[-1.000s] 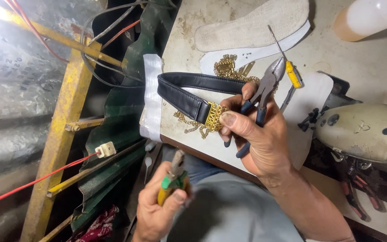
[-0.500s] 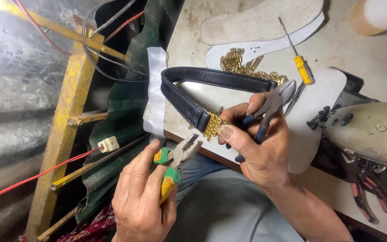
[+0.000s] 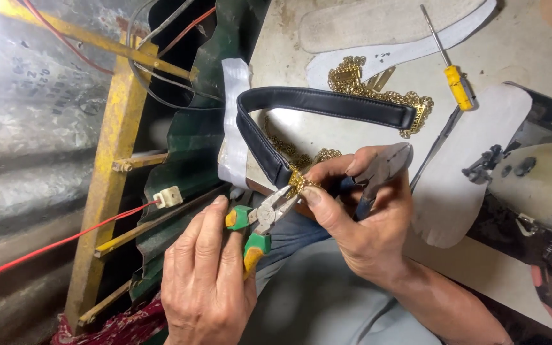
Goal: The person uses two pairs of pliers to attach a gold chain to a black leather belt. They manipulate the chain links and the belt's metal hardware to secure the connection.
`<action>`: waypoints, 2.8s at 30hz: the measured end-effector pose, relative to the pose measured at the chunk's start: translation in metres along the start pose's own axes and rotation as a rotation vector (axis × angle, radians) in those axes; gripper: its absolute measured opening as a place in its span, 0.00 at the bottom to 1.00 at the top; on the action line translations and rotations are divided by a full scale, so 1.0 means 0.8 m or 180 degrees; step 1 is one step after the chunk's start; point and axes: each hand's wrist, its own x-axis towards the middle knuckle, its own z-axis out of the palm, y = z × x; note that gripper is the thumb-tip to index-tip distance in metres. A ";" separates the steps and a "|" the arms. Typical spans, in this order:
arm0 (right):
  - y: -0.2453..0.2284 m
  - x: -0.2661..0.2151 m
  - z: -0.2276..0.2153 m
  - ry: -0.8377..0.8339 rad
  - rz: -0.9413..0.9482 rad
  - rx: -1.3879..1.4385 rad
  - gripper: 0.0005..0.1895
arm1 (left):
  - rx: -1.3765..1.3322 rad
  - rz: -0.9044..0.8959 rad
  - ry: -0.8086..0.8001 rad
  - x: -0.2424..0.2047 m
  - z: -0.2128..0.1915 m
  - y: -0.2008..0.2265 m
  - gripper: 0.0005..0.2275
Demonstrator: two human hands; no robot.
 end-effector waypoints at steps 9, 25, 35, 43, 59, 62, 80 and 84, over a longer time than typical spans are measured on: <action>-0.006 -0.002 0.001 -0.0009 -0.0249 -0.0322 0.22 | -0.0017 0.0064 -0.0083 -0.004 -0.003 -0.004 0.17; 0.009 -0.003 0.004 -0.0066 -0.1125 -0.0352 0.23 | 0.0159 -0.0017 0.0125 0.005 -0.005 0.015 0.20; -0.008 0.012 -0.012 -0.0493 -0.0319 -0.0132 0.22 | -0.2467 -0.0952 -0.0288 0.007 -0.007 -0.021 0.08; -0.003 0.017 -0.025 -0.0725 0.0632 0.0447 0.24 | -0.3200 -0.0644 -0.0274 0.045 0.046 -0.036 0.08; -0.047 0.048 -0.013 -0.0687 0.1287 -0.0718 0.27 | -0.4346 -0.0134 0.0084 0.046 0.094 -0.056 0.02; -0.048 0.050 -0.016 -0.0789 0.1288 -0.0993 0.22 | -0.3952 0.0275 0.0149 0.051 0.091 -0.062 0.06; -0.059 0.060 -0.022 -0.0846 0.1824 -0.0720 0.24 | -0.2990 0.1452 0.0221 0.083 0.061 -0.078 0.11; -0.058 0.064 -0.018 -0.0849 0.1941 -0.0596 0.24 | -0.2871 0.1497 0.0216 0.082 0.065 -0.081 0.13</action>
